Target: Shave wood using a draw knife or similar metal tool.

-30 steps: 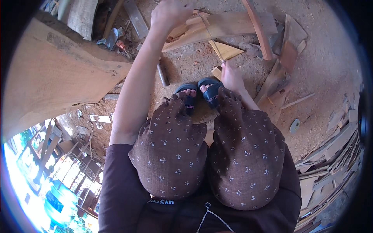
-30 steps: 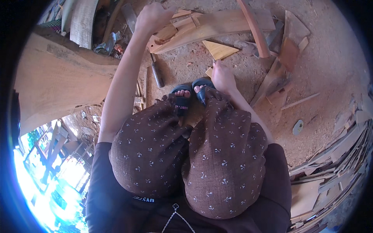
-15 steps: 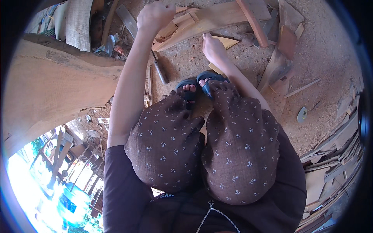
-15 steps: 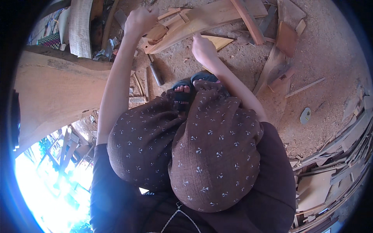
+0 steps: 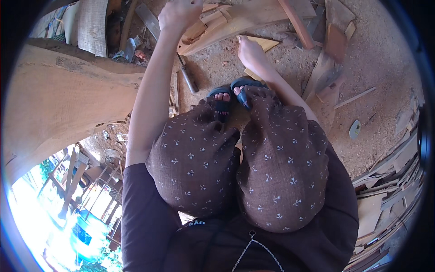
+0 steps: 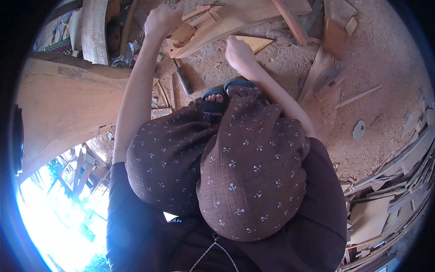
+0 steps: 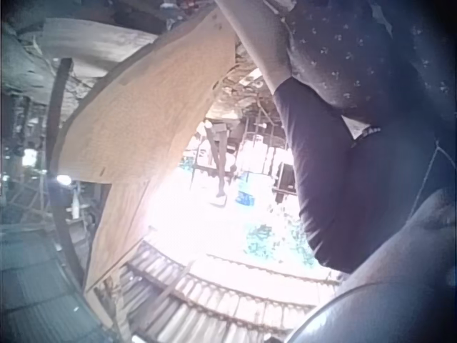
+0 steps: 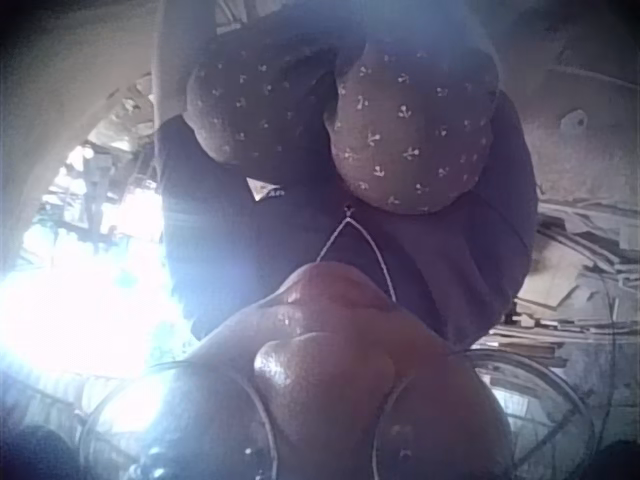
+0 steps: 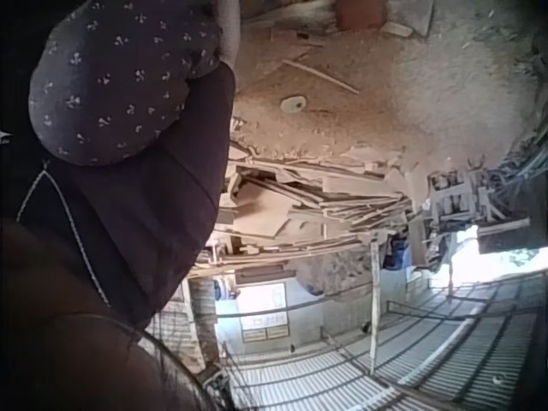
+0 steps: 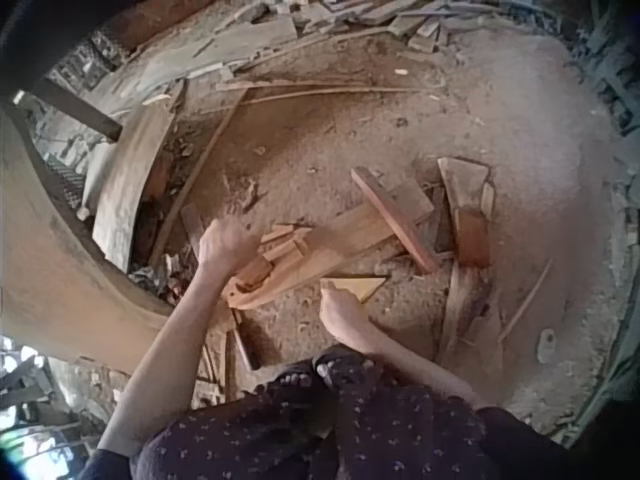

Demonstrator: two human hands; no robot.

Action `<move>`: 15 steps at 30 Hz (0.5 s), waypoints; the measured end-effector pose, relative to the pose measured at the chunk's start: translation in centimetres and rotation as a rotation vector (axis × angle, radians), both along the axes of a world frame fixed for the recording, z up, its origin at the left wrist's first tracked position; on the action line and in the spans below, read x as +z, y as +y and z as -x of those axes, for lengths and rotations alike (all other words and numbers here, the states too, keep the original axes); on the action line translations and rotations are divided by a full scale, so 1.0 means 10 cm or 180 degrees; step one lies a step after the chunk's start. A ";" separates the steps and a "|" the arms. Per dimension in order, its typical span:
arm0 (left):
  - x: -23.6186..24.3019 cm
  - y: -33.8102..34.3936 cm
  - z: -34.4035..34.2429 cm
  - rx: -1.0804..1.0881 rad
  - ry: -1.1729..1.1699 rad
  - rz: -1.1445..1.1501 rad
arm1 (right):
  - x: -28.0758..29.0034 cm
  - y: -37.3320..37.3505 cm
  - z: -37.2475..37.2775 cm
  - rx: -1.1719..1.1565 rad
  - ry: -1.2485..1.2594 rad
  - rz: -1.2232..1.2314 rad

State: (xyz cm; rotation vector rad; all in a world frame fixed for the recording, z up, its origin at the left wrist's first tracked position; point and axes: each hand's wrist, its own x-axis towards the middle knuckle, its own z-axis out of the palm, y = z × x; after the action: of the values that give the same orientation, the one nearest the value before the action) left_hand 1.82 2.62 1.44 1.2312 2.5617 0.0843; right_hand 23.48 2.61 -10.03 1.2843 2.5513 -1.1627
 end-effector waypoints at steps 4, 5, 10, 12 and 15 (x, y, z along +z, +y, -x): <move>0.06 0.00 0.07 0.0271 -0.0130 0.0276 | 0.21 -0.27 -0.43 -0.0001 -0.0102 -0.0085; 0.05 -0.01 0.07 0.0197 -0.0144 0.0254 | 0.22 -0.30 -0.49 -0.0067 -0.0223 -0.0170; 0.15 -0.02 0.05 -0.0471 -0.0304 0.0347 | 0.34 -0.23 -0.34 0.0104 -0.0228 -0.0077; 0.13 0.00 0.00 -0.0188 -0.0203 0.0286 | 0.21 -0.11 -0.17 0.0012 -0.0076 -0.0121; 0.03 0.01 -0.01 -0.0280 -0.0161 0.0032 | 0.09 0.04 -0.03 -0.0034 0.0055 -0.0114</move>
State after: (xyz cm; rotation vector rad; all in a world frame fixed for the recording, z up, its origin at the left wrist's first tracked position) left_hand 1.90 2.76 1.78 1.3190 2.4585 0.0827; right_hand 23.82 2.97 -9.16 1.3027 2.5924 -1.1400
